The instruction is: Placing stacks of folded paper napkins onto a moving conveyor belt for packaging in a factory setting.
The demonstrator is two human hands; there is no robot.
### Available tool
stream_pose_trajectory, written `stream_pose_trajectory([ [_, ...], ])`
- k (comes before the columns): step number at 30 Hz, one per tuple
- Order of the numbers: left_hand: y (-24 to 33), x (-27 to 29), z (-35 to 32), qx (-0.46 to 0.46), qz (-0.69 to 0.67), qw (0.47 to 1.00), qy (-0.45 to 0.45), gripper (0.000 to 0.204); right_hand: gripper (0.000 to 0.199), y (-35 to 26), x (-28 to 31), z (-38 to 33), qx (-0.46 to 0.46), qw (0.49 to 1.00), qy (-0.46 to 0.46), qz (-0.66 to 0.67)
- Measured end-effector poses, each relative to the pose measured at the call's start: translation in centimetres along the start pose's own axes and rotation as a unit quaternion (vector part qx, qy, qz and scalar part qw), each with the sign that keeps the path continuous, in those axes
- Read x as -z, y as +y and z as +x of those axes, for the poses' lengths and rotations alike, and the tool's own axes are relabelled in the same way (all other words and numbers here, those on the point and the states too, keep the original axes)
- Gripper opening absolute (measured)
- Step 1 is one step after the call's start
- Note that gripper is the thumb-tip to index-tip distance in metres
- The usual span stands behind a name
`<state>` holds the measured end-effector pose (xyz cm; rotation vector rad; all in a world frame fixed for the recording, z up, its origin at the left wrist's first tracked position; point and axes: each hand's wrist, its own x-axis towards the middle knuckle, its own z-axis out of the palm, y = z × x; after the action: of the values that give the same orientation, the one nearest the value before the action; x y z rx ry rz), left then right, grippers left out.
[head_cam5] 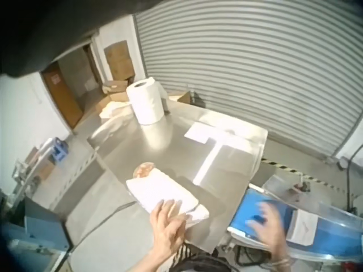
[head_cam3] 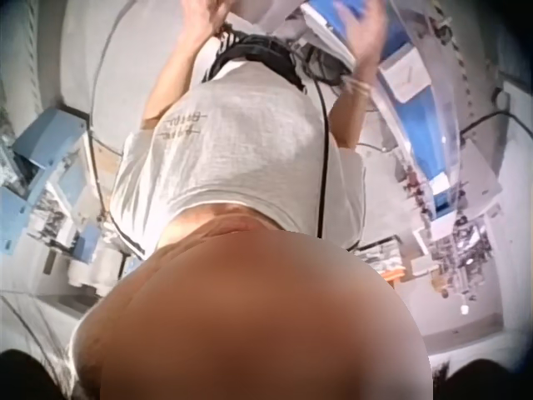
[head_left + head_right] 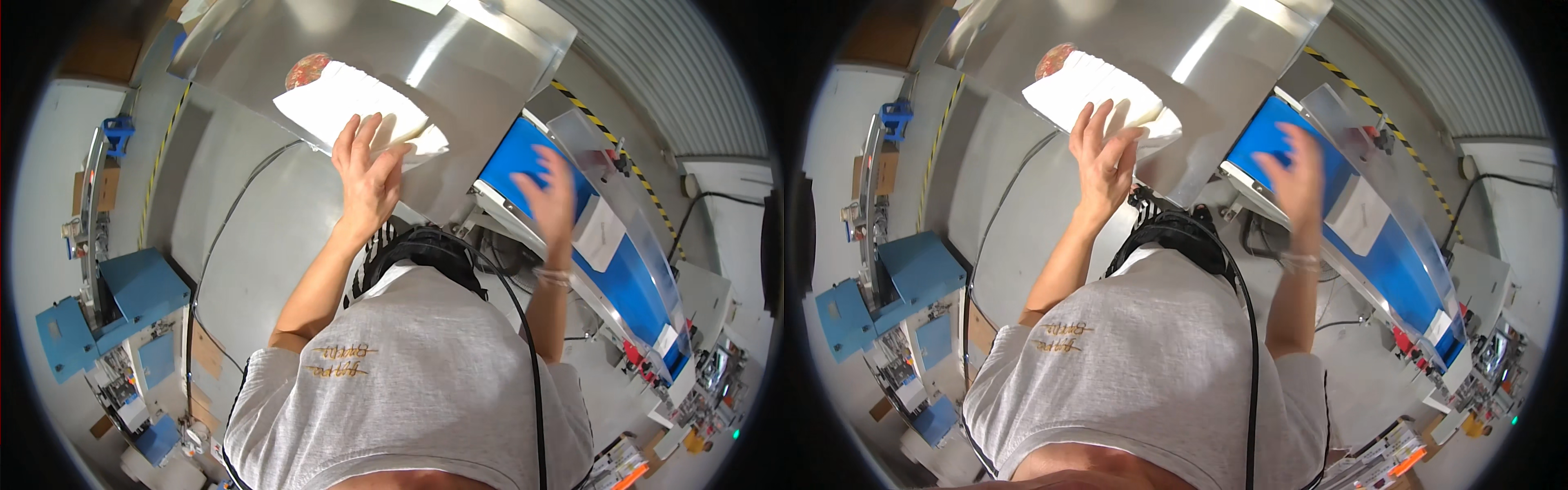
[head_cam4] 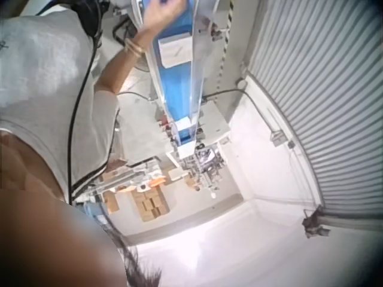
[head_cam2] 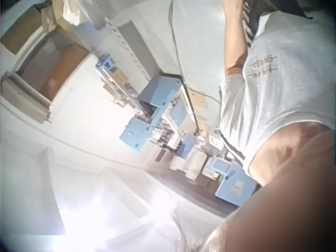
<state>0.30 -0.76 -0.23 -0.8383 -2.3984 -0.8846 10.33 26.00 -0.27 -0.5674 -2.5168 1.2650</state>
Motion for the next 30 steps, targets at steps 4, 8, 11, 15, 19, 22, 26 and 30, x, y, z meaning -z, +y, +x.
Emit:
stream_pose_trajectory([
  [4, -0.1, -0.1, 0.0, -0.03, -0.016, 0.999, -0.012, 0.028, 0.056, -4.6, -5.9, 2.9, 0.132, 0.967, -0.197, 0.094],
  [8, 0.3, 0.9, 0.6, 0.013, -0.023, 0.999, -0.027, 0.035, 0.049, -3.1, -7.5, 3.4, 0.14, 0.951, -0.233, 0.147],
  [11, -0.5, 0.6, 0.8, 0.058, -0.009, 0.998, -0.001, 0.039, 0.025, 0.2, -5.9, 1.8, -0.01, 0.928, -0.134, 0.349],
  [15, -1.3, 0.3, 0.3, 0.037, 0.025, 0.999, 0.013, 0.036, 0.046, 8.2, -0.5, -0.4, -0.162, 0.974, 0.104, 0.121],
  [19, -1.5, 0.0, 0.4, 0.026, 0.012, 0.999, 0.021, 0.032, 0.064, 14.4, 4.8, -2.3, -0.249, 0.949, 0.178, -0.08],
  [22, -1.7, 0.1, 0.5, 0.018, 0.001, 0.999, 0.028, 0.03, 0.067, 8.9, 4.1, -2.6, -0.106, 0.786, 0.307, -0.525],
  [26, -1.8, 0.2, 0.5, -0.004, 0.002, 1.0, 0.01, 0.025, 0.059, -0.4, -0.4, 0.7, 0.048, 0.998, -0.005, -0.038],
  [30, -1.8, 0.5, 0.7, -0.021, -0.006, 1.0, 0.001, 0.026, 0.051, -5.8, -7.0, 3.9, 0.085, 0.966, -0.215, 0.12],
])
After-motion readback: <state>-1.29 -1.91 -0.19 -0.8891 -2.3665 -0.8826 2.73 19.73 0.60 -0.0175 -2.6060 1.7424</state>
